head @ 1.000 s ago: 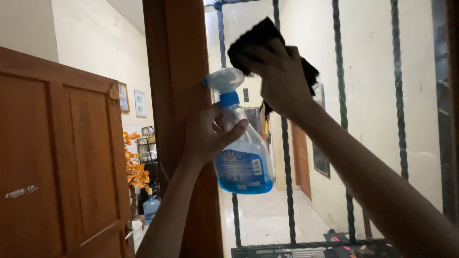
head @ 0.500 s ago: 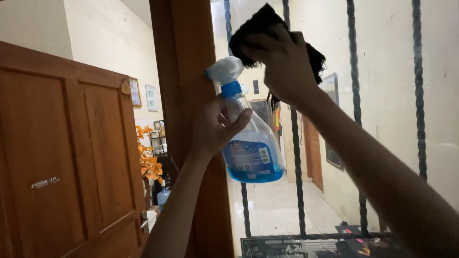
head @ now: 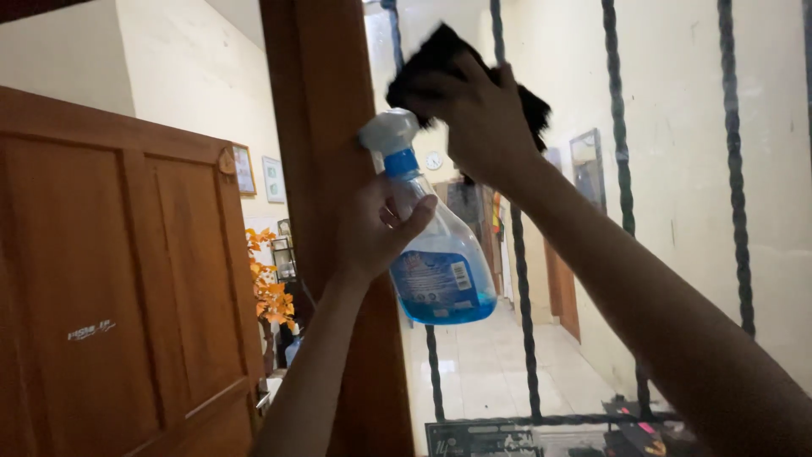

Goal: The person sprays a glass window with a blue cleaning solution and wipes it with a black cloth. They repeatedly spray and wipe different sections of the window, moving the cloth in circular and vertical motions to clean the surface.

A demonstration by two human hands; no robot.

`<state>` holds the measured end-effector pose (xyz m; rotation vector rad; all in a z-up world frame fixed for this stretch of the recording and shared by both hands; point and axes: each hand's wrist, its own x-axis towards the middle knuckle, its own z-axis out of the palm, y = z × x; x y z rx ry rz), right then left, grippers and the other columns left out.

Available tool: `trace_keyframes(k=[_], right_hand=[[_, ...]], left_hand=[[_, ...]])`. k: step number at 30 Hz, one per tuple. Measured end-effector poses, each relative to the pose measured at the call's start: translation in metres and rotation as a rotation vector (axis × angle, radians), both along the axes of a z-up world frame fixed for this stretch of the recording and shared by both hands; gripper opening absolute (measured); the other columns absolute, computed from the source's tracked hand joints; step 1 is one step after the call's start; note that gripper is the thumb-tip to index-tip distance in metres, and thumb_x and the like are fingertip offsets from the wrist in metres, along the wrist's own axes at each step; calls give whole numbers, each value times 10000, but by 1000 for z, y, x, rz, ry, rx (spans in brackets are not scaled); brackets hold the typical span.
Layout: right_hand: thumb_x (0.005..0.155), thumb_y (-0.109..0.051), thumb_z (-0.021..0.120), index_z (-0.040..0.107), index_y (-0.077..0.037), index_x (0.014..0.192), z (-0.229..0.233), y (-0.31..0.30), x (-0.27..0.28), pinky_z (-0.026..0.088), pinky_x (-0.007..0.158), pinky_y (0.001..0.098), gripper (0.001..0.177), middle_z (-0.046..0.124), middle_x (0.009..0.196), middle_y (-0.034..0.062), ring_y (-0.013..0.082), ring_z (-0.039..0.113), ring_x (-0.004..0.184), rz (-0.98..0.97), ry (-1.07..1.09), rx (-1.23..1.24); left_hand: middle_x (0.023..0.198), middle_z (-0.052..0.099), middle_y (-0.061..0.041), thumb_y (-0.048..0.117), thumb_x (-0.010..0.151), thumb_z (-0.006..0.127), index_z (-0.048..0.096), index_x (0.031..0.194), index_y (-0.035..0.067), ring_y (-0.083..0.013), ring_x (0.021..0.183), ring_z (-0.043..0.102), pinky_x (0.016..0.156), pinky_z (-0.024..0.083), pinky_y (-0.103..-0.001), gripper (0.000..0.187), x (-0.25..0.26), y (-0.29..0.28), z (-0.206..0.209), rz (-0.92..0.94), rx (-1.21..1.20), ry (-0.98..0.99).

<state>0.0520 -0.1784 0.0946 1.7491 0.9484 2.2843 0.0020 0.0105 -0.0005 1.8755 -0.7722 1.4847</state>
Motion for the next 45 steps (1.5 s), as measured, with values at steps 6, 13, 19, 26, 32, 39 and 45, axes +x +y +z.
trace_keyframes(k=[6, 13, 19, 26, 32, 39, 45], right_hand=[[660, -32, 762, 790, -233, 1163, 55, 0, 16, 447, 852, 544, 541, 688, 1387, -52, 301, 492, 1268, -102, -90, 66], [716, -132, 747, 784, -268, 1189, 44, 29, 8, 406, 885, 576, 493, 656, 1400, -54, 292, 363, 1391, -116, -85, 193], [740, -30, 697, 765, -308, 1279, 26, 21, 4, 399, 885, 576, 610, 642, 1435, -97, 317, 448, 1281, -15, 40, 7], [769, -130, 721, 753, -273, 1241, 30, 30, 3, 391, 852, 594, 495, 660, 1387, -43, 336, 416, 1303, 35, -11, 73], [731, 50, 647, 733, -233, 1285, -7, 6, -18, 396, 866, 558, 627, 682, 1378, -71, 307, 485, 1214, 81, 104, -7], [695, 28, 683, 748, -223, 1256, 19, 31, -12, 450, 881, 570, 618, 591, 1474, -44, 364, 428, 1306, 11, 82, 130], [858, -79, 644, 773, -267, 1259, -59, 17, -64, 447, 985, 464, 461, 636, 1422, -122, 228, 480, 1389, -118, 196, 120]], left_hand=[[733, 672, -5, 526, 846, 684, 641, 900, 150, -130, 647, 650, 572, 501, -293, 382, 1, -3, 3, -54, 57, -52], [693, 691, 15, 555, 827, 677, 629, 876, 172, -117, 598, 673, 526, 488, -300, 389, -2, 0, 1, -17, 30, 14], [585, 536, 56, 485, 850, 723, 536, 761, 187, -73, 533, 533, 518, 405, -306, 363, -10, -1, 2, 2, 61, -28], [642, 503, 72, 494, 845, 732, 455, 727, 203, -86, 609, 532, 580, 416, -322, 418, -16, -3, 4, 9, 65, 69], [1071, 748, -48, 597, 779, 671, 632, 1014, 172, -253, 960, 743, 724, 591, -389, 487, -68, -11, -11, -49, 93, 416], [1237, 750, -134, 428, 781, 772, 414, 1312, 112, -249, 1104, 734, 917, 593, -377, 714, -74, -5, -54, -316, -61, 425], [1079, 653, -85, 479, 897, 618, 443, 1052, 154, -241, 1025, 702, 899, 558, -422, 400, -69, 10, -72, -504, -313, 500]])
